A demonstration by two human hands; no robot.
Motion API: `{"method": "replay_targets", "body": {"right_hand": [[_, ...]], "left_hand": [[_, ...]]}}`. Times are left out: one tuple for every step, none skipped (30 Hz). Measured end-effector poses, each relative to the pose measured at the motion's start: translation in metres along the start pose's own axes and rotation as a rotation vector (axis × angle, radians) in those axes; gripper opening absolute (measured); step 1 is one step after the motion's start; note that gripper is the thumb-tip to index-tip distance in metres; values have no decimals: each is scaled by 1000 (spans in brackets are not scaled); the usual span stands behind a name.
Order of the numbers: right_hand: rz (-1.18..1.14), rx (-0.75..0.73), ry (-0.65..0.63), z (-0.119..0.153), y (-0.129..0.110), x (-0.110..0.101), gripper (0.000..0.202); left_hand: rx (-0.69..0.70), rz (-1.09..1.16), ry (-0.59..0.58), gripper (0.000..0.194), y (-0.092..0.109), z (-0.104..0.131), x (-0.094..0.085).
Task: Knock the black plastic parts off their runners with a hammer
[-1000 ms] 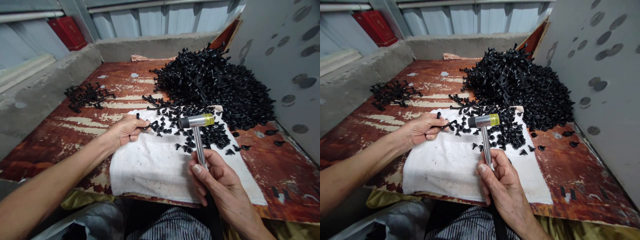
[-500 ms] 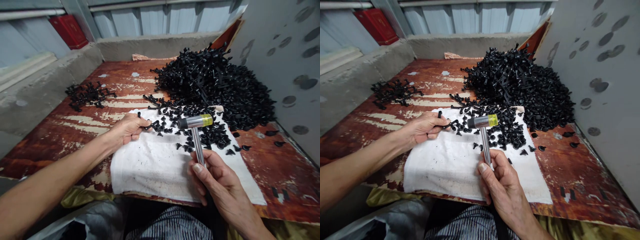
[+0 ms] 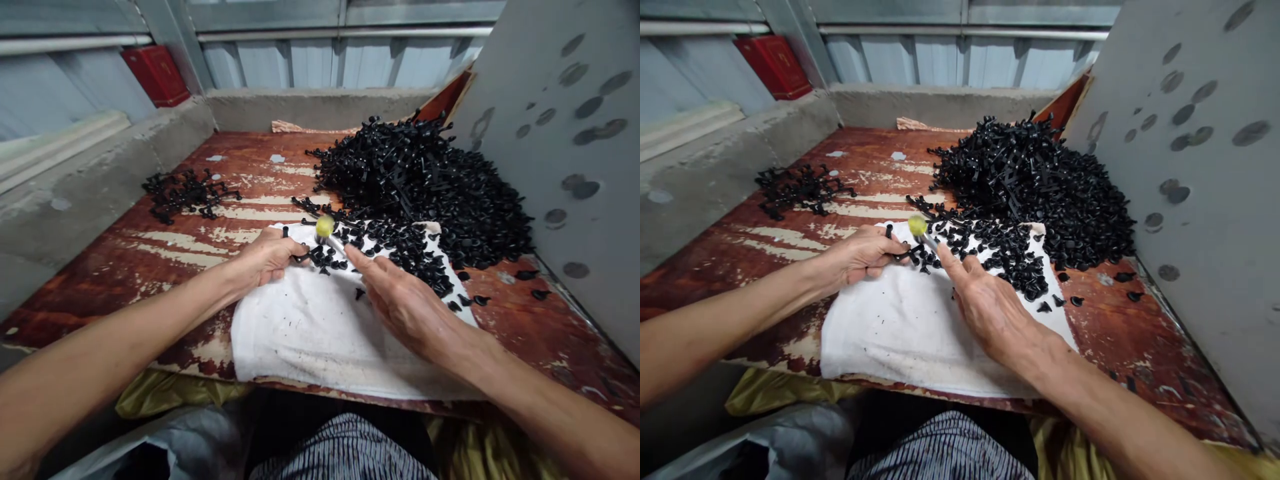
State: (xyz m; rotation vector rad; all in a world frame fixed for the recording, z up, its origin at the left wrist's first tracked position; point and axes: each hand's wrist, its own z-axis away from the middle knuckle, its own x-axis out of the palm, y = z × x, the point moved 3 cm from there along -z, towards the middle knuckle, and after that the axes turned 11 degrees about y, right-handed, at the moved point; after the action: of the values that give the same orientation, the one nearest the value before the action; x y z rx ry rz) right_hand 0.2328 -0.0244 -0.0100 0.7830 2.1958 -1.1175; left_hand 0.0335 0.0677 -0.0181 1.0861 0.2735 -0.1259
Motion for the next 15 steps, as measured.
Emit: {"method": "replay_targets", "body": {"right_hand": [[7, 1, -16, -1, 1, 1, 62], [8, -3, -7, -2, 0, 0, 62], [10, -3, 20, -3, -1, -2, 62], [12, 1, 43, -3, -2, -4, 62], [10, 11, 56, -3, -3, -5, 62], [6, 27, 57, -3, -4, -5, 62], [-3, 42, 33, -4, -5, -5, 62], [-10, 59, 8, -4, -5, -4, 60], [-14, 69, -18, -5, -5, -3, 59], [-22, 75, -25, -6, -5, -3, 58], [-25, 83, -13, -7, -6, -4, 59], [-74, 109, 18, -8, -6, -6, 59], [-141, 144, 56, -8, -7, -7, 58], [-254, 209, 103, -9, -6, -7, 56], [-372, 271, 129, -9, -5, -7, 52]], "left_hand": [[7, 19, -6, 22, 0, 0, 0], [11, 33, -15, 22, 0, 1, 0], [13, 40, -21, 23, -1, 1, 0], [13, 38, -23, 23, -1, 1, 0], [12, 30, -22, 23, -1, 1, 0], [11, 19, -17, 23, -1, 1, 0], [13, 4, -10, 23, -1, 2, 0], [16, -12, 2, 23, -1, 2, 0], [16, -29, 10, 22, -1, 2, 0], [14, -43, 13, 22, -1, 2, 0], [7, -54, 15, 21, -1, 2, 1], [0, -61, 14, 20, -2, 2, 1], [-3, -61, 11, 19, -2, 1, 1], [-3, -56, 7, 18, -2, 1, 2], [2, -50, 2, 17, -2, 0, 2]]}}
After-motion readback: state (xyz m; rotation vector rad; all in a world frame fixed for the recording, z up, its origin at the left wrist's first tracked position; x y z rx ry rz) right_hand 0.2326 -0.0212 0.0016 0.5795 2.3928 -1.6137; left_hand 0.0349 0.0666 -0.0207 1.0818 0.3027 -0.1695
